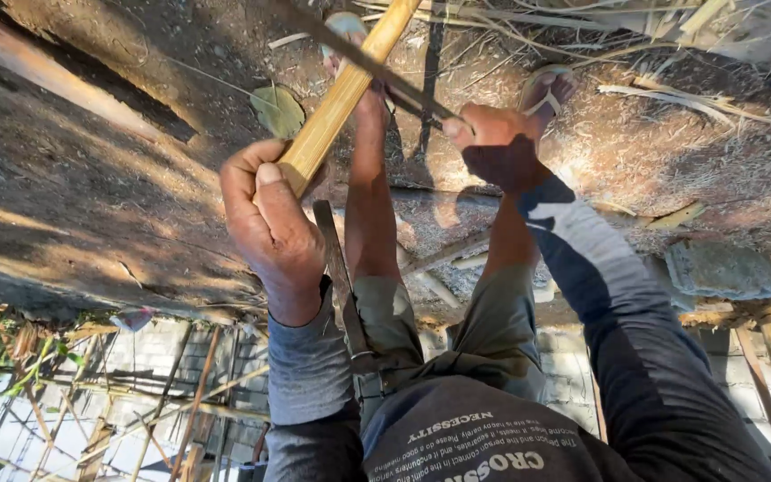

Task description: Using a machete and a knife to shave and shape wooden strips in an outdoor workspace.

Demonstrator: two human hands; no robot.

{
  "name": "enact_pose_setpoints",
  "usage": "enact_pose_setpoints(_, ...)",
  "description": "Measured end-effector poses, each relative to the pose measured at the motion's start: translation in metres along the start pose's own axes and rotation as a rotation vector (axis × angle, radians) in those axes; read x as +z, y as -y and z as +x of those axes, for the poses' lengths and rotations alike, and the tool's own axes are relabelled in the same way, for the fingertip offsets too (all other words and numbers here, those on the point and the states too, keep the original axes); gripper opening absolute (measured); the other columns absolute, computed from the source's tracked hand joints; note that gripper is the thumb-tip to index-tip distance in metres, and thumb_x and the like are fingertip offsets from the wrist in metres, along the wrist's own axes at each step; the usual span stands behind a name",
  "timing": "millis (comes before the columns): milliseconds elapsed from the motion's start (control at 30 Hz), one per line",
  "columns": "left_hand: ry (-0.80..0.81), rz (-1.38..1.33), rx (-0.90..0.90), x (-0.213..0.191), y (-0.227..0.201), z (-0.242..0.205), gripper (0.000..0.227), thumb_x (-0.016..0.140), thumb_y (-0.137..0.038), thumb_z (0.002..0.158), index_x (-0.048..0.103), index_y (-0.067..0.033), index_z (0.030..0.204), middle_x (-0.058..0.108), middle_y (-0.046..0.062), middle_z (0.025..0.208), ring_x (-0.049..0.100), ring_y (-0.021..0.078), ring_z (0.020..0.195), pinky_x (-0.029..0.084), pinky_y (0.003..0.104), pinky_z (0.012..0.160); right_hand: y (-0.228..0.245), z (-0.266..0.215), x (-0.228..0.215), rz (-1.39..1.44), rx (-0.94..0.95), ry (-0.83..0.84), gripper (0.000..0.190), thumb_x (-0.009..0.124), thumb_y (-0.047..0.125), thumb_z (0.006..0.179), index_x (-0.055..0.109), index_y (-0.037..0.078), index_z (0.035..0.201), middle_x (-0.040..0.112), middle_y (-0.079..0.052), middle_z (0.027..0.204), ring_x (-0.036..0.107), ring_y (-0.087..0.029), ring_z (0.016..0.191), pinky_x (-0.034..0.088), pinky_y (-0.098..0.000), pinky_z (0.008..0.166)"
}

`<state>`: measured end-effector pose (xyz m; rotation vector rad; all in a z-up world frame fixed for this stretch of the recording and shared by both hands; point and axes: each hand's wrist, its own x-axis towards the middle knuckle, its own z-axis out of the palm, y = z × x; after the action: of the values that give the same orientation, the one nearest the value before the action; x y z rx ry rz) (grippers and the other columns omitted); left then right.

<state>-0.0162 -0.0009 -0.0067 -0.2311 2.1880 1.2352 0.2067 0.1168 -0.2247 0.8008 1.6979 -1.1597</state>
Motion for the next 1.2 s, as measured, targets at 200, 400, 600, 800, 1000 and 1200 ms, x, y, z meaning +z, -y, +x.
enact_pose_setpoints(200, -0.019, 0.067, 0.011, -0.012, 0.017, -0.003, 0.029, 0.039, -0.016, 0.116, 0.056, 0.0061, 0.125, 0.064, 0.015, 0.115, 0.072, 0.0229, 0.1, 0.067, 0.035, 0.088, -0.094, 0.061, 0.024, -0.007, -0.284, -0.284, 0.053, 0.05, 0.053, 0.114, 0.068, 0.005, 0.099, 0.065, -0.013, 0.087, 0.062, -0.029, 0.074, 0.048, -0.0417, 0.068)
enact_pose_setpoints(400, 0.074, -0.021, 0.11, -0.018, 0.022, 0.001, 0.033, 0.035, -0.019, 0.113, 0.053, 0.0092, 0.119, 0.061, 0.025, 0.123, 0.065, 0.0375, 0.113, 0.058, 0.047, 0.1, -0.035, 0.027, -0.01, 0.137, 0.099, -0.118, 0.069, 0.042, 0.066, 0.103, 0.07, 0.006, 0.122, 0.07, -0.022, 0.107, 0.069, -0.036, 0.097, 0.052, -0.05, 0.088)
enact_pose_setpoints(600, -0.085, -0.423, 0.37, 0.007, 0.058, 0.022, 0.038, 0.031, -0.03, 0.112, 0.05, -0.0072, 0.089, 0.061, 0.014, 0.087, 0.065, 0.026, 0.093, 0.06, 0.053, 0.107, -0.018, 0.002, -0.011, 0.22, 0.238, -0.053, 0.087, 0.03, 0.077, 0.102, 0.06, 0.004, 0.137, 0.055, -0.028, 0.139, 0.052, -0.04, 0.129, 0.038, -0.0498, 0.108)
enact_pose_setpoints(800, -0.161, -0.687, 0.709, -0.021, -0.068, 0.029, 0.045, 0.035, -0.043, 0.112, 0.047, -0.0092, 0.084, 0.039, 0.006, 0.062, 0.039, 0.0159, 0.05, 0.052, 0.035, 0.045, -0.006, -0.084, -0.026, 0.352, 0.097, 0.058, 0.081, 0.03, 0.067, 0.112, 0.068, -0.002, 0.093, 0.067, -0.02, 0.087, 0.063, -0.034, 0.085, 0.05, -0.0476, 0.081)
enact_pose_setpoints(1000, -0.098, -0.827, 0.793, -0.04, -0.139, -0.038, 0.041, 0.039, -0.041, 0.115, 0.047, -0.0092, 0.089, 0.037, 0.003, 0.056, 0.037, 0.0104, 0.041, 0.04, 0.03, 0.038, 0.051, -0.206, -0.045, 0.207, -0.44, -0.443, 0.049, 0.04, 0.044, 0.111, 0.069, 0.007, 0.098, 0.059, -0.008, 0.065, 0.056, -0.021, 0.05, 0.042, -0.0369, 0.047)
enact_pose_setpoints(1200, -0.196, -0.594, 1.112, -0.078, -0.218, -0.11, 0.031, 0.04, -0.03, 0.107, 0.049, -0.0068, 0.089, 0.04, 0.005, 0.055, 0.038, 0.0147, 0.04, 0.044, 0.031, 0.038, 0.084, -0.264, -0.081, -0.002, -0.492, -0.54, 0.05, 0.04, 0.045, 0.111, 0.067, 0.007, 0.091, 0.062, -0.013, 0.07, 0.062, -0.034, 0.064, 0.047, -0.0597, 0.077)
